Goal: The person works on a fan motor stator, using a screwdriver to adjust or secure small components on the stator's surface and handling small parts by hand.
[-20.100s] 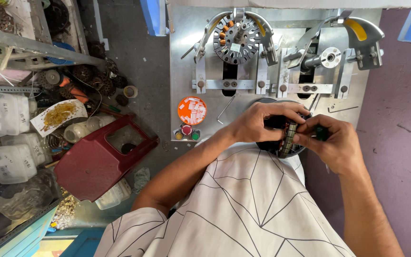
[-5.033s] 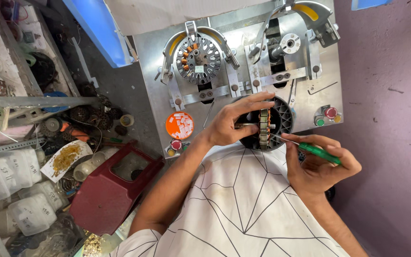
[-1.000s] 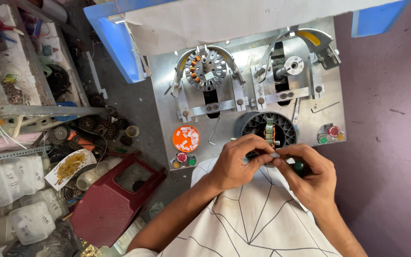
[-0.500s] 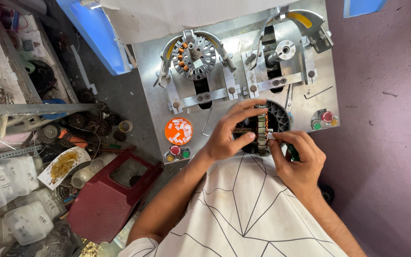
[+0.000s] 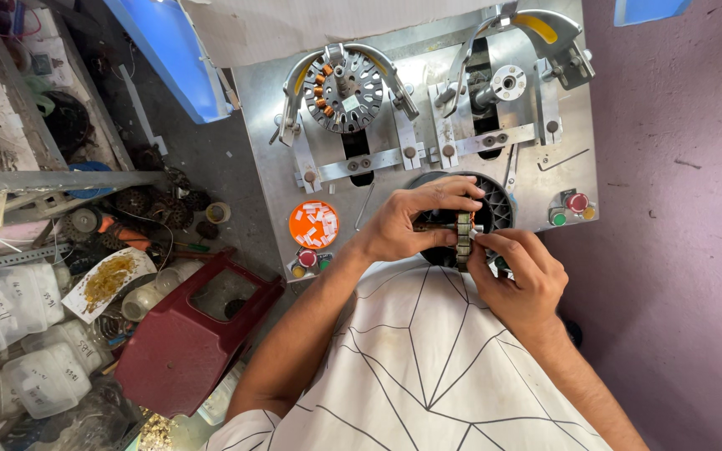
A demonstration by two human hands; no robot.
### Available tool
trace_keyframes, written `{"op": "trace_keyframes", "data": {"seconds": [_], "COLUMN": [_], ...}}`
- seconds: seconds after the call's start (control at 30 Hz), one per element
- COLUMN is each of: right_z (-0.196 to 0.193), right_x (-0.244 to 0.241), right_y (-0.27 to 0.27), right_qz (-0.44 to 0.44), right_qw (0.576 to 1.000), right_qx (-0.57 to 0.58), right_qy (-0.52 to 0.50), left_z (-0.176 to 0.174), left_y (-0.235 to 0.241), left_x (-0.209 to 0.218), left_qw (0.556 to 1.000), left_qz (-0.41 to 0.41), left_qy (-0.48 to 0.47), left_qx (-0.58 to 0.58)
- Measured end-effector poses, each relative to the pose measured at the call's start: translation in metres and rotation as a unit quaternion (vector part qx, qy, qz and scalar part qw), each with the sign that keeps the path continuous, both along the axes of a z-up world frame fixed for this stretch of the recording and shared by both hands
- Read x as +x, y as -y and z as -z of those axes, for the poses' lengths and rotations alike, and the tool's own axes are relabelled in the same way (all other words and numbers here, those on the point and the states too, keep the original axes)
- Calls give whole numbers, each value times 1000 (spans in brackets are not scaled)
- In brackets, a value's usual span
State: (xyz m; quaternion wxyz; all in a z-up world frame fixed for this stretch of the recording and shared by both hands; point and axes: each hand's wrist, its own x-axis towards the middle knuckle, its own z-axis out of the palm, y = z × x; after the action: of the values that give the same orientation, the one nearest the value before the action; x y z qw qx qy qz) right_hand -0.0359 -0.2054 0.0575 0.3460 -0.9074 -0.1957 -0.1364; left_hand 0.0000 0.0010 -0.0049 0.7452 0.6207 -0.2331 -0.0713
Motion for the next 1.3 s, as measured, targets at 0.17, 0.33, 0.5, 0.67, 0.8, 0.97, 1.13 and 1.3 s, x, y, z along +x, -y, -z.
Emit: {"op": "trace_keyframes", "data": {"seconds": [0.17, 0.33, 0.5, 0.67, 0.8, 0.97, 1.13, 1.3], "right_z": [-8, -21, -33, -36, -35, -33, -33, -33], "right_x": [7, 10, 32, 36, 17, 15, 19, 13], "right_y": [2, -5, 2, 2, -9, -10, -7, -11], "right_qz": [-12, -5, -22, -38, -33, -36, -32, -1], "right_qw": [998, 995, 979, 974, 987, 988, 985, 987], "right_qx": [-34, -45, -53, -52, -94, -110, -103, -80], "right_qy": [-53, -92, -196, -219, -123, -98, -138, -142], "left_z": [5, 5, 6, 4, 4, 5, 6, 4], "left_y": [2, 3, 3, 4, 4, 4, 4, 4], "left_x": [-1, 0, -1, -1, -2, -3, -2, -3], "left_qw": [1000, 1000, 1000, 1000, 999, 999, 999, 999], "left_qz": [-15, -23, -21, -30, -39, -38, -31, -37], "left_qy": [7, 10, -2, 10, 18, 15, 11, 17], "left_qx": [7, -6, -15, -1, 0, 3, -12, -7]}}
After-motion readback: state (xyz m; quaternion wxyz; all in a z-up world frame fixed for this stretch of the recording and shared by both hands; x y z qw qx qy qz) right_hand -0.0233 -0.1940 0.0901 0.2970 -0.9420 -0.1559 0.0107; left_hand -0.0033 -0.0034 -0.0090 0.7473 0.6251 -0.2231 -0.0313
